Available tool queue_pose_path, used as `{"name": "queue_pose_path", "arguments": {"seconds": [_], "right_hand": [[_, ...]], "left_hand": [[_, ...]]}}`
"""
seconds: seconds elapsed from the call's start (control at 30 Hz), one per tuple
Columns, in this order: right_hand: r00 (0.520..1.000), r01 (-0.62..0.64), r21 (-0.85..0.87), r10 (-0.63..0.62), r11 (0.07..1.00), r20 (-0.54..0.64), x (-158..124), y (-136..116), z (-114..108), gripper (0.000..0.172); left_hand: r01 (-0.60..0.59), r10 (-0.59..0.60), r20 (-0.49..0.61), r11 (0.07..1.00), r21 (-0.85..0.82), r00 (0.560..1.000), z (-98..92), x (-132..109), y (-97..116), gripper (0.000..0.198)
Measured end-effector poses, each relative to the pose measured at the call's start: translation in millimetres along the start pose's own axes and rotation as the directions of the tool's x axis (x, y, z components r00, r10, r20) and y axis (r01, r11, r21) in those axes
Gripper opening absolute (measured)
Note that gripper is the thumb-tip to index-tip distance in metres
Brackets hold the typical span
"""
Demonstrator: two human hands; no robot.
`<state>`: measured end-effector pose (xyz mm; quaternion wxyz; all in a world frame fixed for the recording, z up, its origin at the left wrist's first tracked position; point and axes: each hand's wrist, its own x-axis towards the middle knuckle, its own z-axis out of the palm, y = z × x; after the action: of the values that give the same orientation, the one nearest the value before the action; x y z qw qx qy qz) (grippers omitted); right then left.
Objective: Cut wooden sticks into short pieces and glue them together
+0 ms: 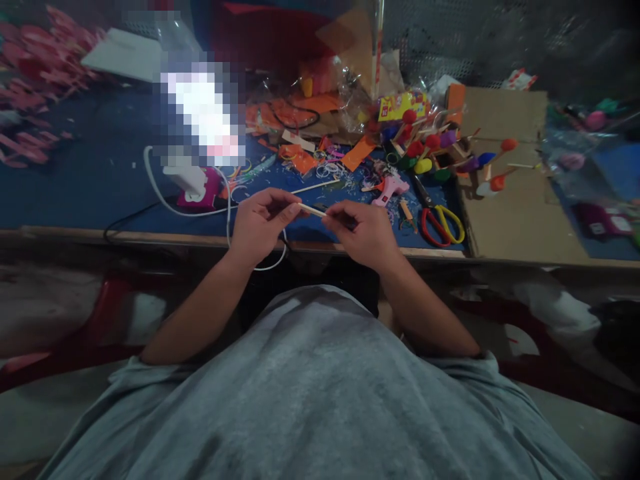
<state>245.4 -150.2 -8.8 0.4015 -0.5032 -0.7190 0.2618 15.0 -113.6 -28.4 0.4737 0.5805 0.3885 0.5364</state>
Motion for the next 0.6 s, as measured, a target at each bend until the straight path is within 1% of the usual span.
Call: {"name": "queue_pose_path", "arguments": {"seconds": [0.1, 0.2, 0.3, 0.4, 0.43, 0.5, 0.57, 0.6], "right_hand": [[0.997, 0.048, -0.139, -0.038, 0.989, 0.074, 14, -1, -6, 0.017], [0.985, 0.143, -0.264, -0.112, 0.954, 0.127, 24, -2, -6, 0.017], [0.977, 0.186, -0.336, -0.137, 0.923, 0.163, 33, 2, -4, 0.019], [0.974, 0.181, -0.34, -0.119, 0.923, 0.194, 41, 7, -5, 0.019], [0.974, 0.181, -0.336, -0.122, 0.924, 0.19, 42, 9, -7, 0.019], [0.981, 0.178, -0.353, -0.138, 0.918, 0.136, 41, 13, -12, 0.027], [0.988, 0.153, -0.41, -0.139, 0.899, 0.063, 32, 18, -15, 0.035], [0.992, 0.126, -0.442, -0.12, 0.888, 0.041, 27, 21, -16, 0.034]], "left_hand": [[-0.076, 0.077, 0.004, 0.975, 0.209, 0.997, -11.9, 3, 2, 0.052], [-0.166, 0.166, 0.032, 0.922, 0.349, 0.986, -22.8, 5, 4, 0.037], [-0.243, 0.23, 0.084, 0.866, 0.436, 0.97, -29.2, 11, 1, 0.022], [-0.311, 0.292, 0.113, 0.836, 0.453, 0.95, -31.9, 21, -7, 0.018], [-0.339, 0.323, 0.113, 0.825, 0.452, 0.939, -33.0, 23, -10, 0.017], [-0.389, 0.391, 0.096, 0.799, 0.458, 0.915, -37.2, 25, -15, 0.016], [-0.408, 0.449, 0.039, 0.768, 0.493, 0.892, -45.8, 23, -18, 0.015], [-0.393, 0.469, -0.014, 0.754, 0.527, 0.883, -51.7, 21, -19, 0.015]]}}
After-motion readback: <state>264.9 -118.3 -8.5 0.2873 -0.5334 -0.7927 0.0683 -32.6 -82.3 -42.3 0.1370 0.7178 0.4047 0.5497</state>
